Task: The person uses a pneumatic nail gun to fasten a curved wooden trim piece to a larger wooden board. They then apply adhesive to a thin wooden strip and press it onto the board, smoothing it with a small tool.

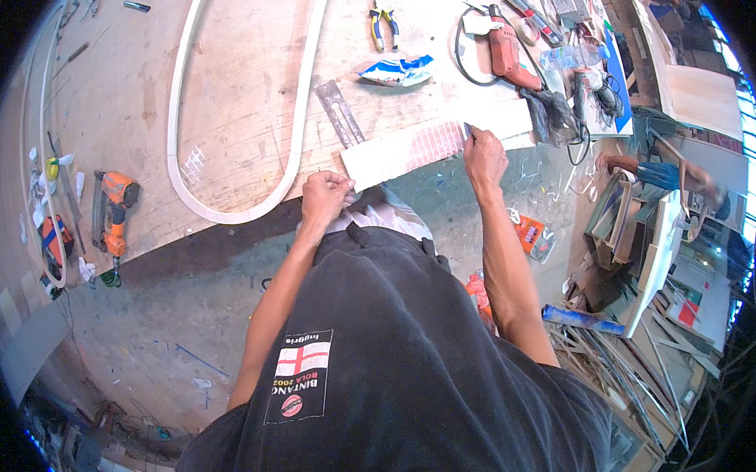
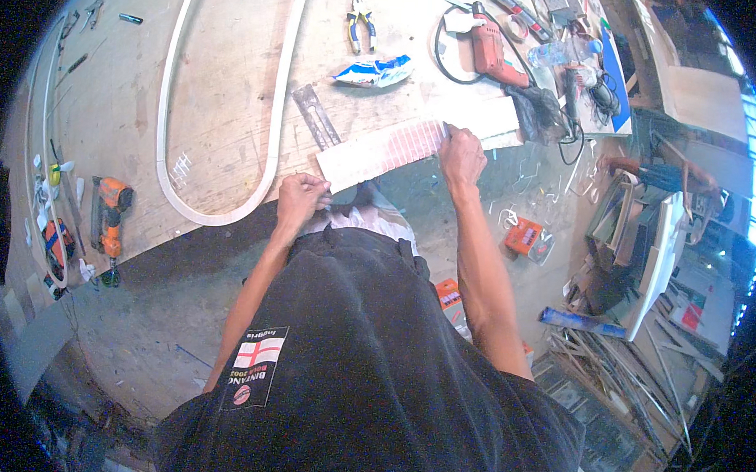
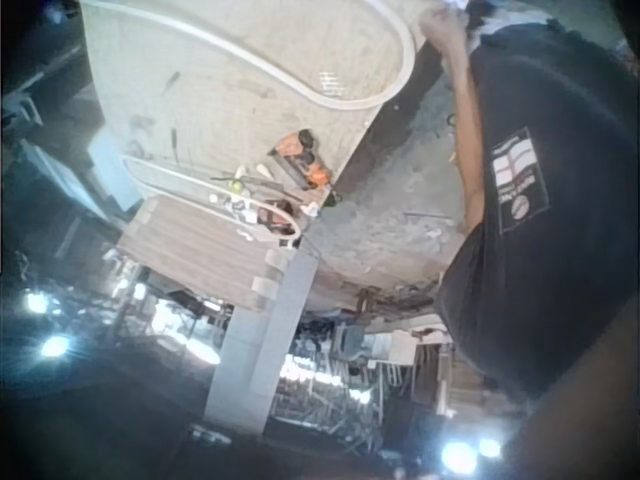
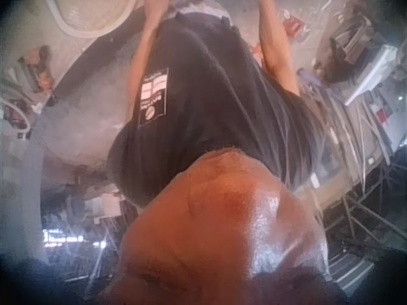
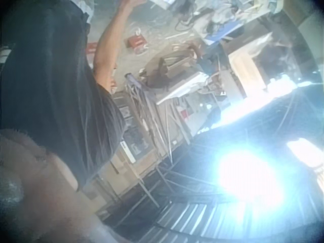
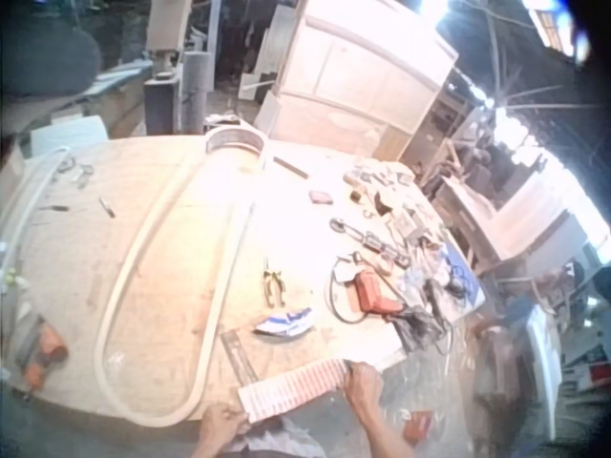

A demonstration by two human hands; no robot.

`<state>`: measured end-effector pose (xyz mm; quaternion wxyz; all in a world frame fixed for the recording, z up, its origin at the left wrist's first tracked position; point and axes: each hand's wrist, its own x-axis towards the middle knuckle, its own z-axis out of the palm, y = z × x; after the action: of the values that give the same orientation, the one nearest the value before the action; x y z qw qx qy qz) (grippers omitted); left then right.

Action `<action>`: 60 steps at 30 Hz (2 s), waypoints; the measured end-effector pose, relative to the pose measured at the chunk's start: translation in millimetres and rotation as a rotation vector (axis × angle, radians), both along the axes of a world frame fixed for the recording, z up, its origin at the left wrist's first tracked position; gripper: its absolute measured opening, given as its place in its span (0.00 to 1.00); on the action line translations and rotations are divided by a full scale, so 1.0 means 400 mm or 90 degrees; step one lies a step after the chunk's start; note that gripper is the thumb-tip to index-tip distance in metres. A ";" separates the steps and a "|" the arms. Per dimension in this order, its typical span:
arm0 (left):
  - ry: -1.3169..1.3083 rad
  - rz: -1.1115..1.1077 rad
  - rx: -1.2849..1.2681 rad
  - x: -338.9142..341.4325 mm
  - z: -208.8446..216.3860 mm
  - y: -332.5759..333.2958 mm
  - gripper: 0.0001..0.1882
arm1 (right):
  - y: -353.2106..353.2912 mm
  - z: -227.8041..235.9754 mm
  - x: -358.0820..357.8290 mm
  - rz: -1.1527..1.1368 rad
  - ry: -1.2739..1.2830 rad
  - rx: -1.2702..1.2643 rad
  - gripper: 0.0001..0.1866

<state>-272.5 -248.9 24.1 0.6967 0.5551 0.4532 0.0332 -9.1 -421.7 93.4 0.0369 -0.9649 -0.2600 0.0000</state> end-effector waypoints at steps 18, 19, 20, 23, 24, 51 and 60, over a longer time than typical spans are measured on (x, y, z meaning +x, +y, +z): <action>-0.054 0.006 -0.105 -0.009 -0.038 0.014 0.09 | 0.095 -0.020 -0.378 0.220 0.233 0.198 0.13; -0.059 0.010 -0.102 -0.011 -0.043 0.013 0.10 | 0.092 -0.013 -0.371 0.187 0.253 0.225 0.14; -0.062 0.014 -0.102 -0.014 -0.040 0.008 0.11 | 0.077 -0.007 -0.343 0.133 0.254 0.229 0.13; -0.053 0.033 -0.107 -0.014 -0.033 -0.007 0.13 | -0.029 -0.037 -0.207 -0.073 0.400 0.418 0.13; -0.051 0.040 -0.099 -0.013 -0.029 -0.010 0.14 | -0.041 0.001 -0.173 -0.127 0.457 0.510 0.14; -0.088 0.292 0.176 0.078 0.061 -0.234 0.40 | -0.462 -0.139 0.599 -0.213 0.766 0.667 0.16; -0.100 0.284 0.244 0.100 0.122 -0.168 0.28 | -0.447 -0.065 0.574 -0.168 0.802 0.778 0.13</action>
<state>-232.4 -316.2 72.9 0.5875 0.5593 0.4940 0.3130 220.4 -600.3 67.6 0.6818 -0.6191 -0.0326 0.3882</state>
